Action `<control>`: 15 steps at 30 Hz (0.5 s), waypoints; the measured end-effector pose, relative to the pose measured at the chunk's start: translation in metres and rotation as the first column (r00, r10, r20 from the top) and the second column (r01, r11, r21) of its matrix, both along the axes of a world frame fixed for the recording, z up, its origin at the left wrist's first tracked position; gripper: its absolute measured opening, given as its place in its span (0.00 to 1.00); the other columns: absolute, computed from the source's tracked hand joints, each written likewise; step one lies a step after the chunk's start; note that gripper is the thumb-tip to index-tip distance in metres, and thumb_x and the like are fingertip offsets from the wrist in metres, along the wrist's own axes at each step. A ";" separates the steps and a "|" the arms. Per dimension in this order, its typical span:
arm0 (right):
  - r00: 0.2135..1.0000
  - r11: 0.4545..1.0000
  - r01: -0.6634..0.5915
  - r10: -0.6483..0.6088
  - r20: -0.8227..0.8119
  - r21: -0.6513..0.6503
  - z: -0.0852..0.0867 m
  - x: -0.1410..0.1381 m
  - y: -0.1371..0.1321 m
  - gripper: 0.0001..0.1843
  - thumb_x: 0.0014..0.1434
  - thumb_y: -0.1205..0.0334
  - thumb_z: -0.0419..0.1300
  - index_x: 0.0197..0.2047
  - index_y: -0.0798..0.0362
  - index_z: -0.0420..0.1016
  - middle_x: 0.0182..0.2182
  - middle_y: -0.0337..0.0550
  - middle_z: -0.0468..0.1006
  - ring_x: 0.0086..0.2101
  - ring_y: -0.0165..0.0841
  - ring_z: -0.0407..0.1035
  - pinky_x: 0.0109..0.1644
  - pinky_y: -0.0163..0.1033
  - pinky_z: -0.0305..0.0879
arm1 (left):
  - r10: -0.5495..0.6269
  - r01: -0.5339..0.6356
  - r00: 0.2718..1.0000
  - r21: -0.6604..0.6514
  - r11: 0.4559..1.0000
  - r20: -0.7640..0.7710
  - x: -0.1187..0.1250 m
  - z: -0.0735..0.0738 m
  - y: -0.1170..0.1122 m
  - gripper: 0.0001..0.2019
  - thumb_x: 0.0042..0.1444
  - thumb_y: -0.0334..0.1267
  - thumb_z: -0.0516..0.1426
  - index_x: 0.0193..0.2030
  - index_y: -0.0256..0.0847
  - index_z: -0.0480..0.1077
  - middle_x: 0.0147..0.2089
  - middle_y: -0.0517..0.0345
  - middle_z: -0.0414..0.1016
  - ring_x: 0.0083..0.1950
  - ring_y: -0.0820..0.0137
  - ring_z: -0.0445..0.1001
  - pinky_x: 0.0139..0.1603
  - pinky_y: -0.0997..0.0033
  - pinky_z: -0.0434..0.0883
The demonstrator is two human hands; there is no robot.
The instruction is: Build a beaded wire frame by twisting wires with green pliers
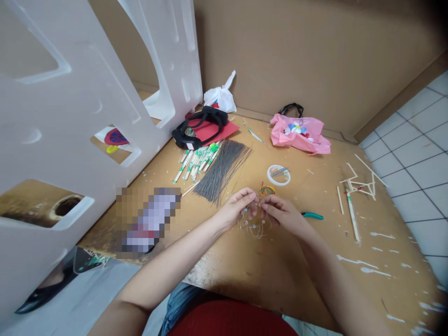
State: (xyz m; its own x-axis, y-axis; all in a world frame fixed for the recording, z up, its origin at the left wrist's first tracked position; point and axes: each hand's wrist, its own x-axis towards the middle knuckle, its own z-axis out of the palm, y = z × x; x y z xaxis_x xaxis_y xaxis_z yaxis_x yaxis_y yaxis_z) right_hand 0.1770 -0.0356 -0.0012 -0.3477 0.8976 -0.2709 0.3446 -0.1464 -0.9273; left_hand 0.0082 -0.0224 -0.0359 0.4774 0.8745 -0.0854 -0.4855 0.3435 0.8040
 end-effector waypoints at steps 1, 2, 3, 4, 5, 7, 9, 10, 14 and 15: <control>1.000 1.000 0.000 0.000 0.011 0.001 0.000 0.000 0.000 0.15 0.55 0.48 0.55 0.34 0.52 0.67 0.23 0.35 0.72 0.17 0.23 0.55 0.20 0.32 0.51 | -0.008 0.008 1.000 0.001 1.000 0.012 0.000 0.000 0.000 0.17 0.49 0.50 0.62 0.32 0.37 0.64 0.30 0.63 0.67 0.23 0.79 0.67 0.19 0.80 0.63; 1.000 1.000 0.000 0.000 0.025 0.003 0.001 0.000 -0.001 0.14 0.56 0.49 0.55 0.34 0.52 0.67 0.24 0.36 0.72 0.17 0.23 0.55 0.20 0.32 0.51 | -0.021 0.020 1.000 0.003 1.000 0.023 -0.001 0.000 0.000 0.17 0.50 0.50 0.61 0.32 0.37 0.64 0.30 0.63 0.67 0.22 0.80 0.66 0.18 0.80 0.62; 0.999 1.000 -0.001 0.001 0.041 0.008 0.001 0.000 -0.001 0.13 0.56 0.50 0.55 0.34 0.52 0.67 0.24 0.36 0.72 0.18 0.23 0.55 0.20 0.32 0.51 | -0.038 0.037 0.999 0.005 0.999 0.033 -0.001 0.000 0.000 0.17 0.50 0.50 0.61 0.32 0.37 0.63 0.30 0.63 0.66 0.21 0.80 0.66 0.16 0.80 0.61; 0.998 1.000 -0.003 0.002 0.058 0.016 0.002 0.000 -0.002 0.13 0.57 0.51 0.54 0.34 0.52 0.67 0.24 0.36 0.72 0.18 0.23 0.55 0.20 0.32 0.51 | -0.054 0.054 0.998 0.007 0.999 0.041 -0.002 0.000 0.000 0.17 0.51 0.50 0.60 0.32 0.37 0.63 0.30 0.64 0.66 0.20 0.81 0.65 0.15 0.80 0.60; 0.997 1.000 -0.005 0.003 0.073 0.029 0.003 0.000 -0.003 0.12 0.57 0.52 0.54 0.33 0.53 0.67 0.24 0.36 0.72 0.18 0.23 0.55 0.21 0.32 0.51 | -0.067 0.067 0.997 0.009 0.998 0.044 -0.002 0.000 0.001 0.17 0.51 0.50 0.60 0.32 0.37 0.63 0.30 0.64 0.66 0.19 0.81 0.65 0.14 0.80 0.60; 0.995 0.998 -0.007 0.000 0.101 0.068 0.004 -0.002 -0.004 0.11 0.58 0.54 0.53 0.33 0.53 0.68 0.25 0.37 0.72 0.20 0.24 0.57 0.22 0.32 0.53 | -0.073 0.073 0.997 0.014 0.997 0.038 -0.002 0.001 0.000 0.17 0.51 0.50 0.60 0.31 0.37 0.62 0.29 0.64 0.66 0.18 0.81 0.65 0.14 0.80 0.60; 0.992 0.994 -0.009 -0.005 0.124 0.111 0.005 -0.004 -0.006 0.10 0.58 0.55 0.53 0.32 0.53 0.69 0.25 0.37 0.72 0.21 0.25 0.60 0.24 0.33 0.56 | -0.062 0.061 0.998 0.022 0.998 0.027 -0.002 0.002 0.000 0.18 0.51 0.50 0.60 0.32 0.37 0.62 0.29 0.64 0.66 0.19 0.81 0.66 0.16 0.79 0.62; 0.991 0.992 -0.008 -0.009 0.134 0.128 0.006 -0.004 -0.007 0.11 0.58 0.55 0.52 0.32 0.52 0.69 0.26 0.38 0.72 0.22 0.26 0.61 0.25 0.34 0.58 | -0.055 0.054 0.998 0.029 0.998 0.022 -0.002 0.002 -0.001 0.18 0.51 0.50 0.60 0.32 0.37 0.62 0.30 0.64 0.67 0.19 0.81 0.66 0.17 0.79 0.62; 0.976 0.978 0.046 -0.088 0.202 0.203 0.006 0.010 -0.014 0.16 0.57 0.50 0.55 0.43 0.52 0.72 0.33 0.42 0.77 0.31 0.33 0.70 0.34 0.39 0.66 | -0.053 0.052 0.998 0.039 0.998 0.016 -0.001 0.003 -0.003 0.17 0.51 0.49 0.61 0.32 0.36 0.63 0.30 0.64 0.68 0.19 0.81 0.67 0.18 0.79 0.63; 0.964 0.972 0.063 -0.118 0.239 0.226 0.005 0.020 -0.017 0.19 0.57 0.49 0.56 0.46 0.52 0.72 0.35 0.44 0.78 0.33 0.35 0.71 0.36 0.41 0.68 | -0.054 0.054 0.998 0.031 0.998 0.019 -0.001 0.004 -0.003 0.17 0.51 0.49 0.61 0.31 0.36 0.63 0.30 0.64 0.68 0.19 0.81 0.66 0.18 0.79 0.63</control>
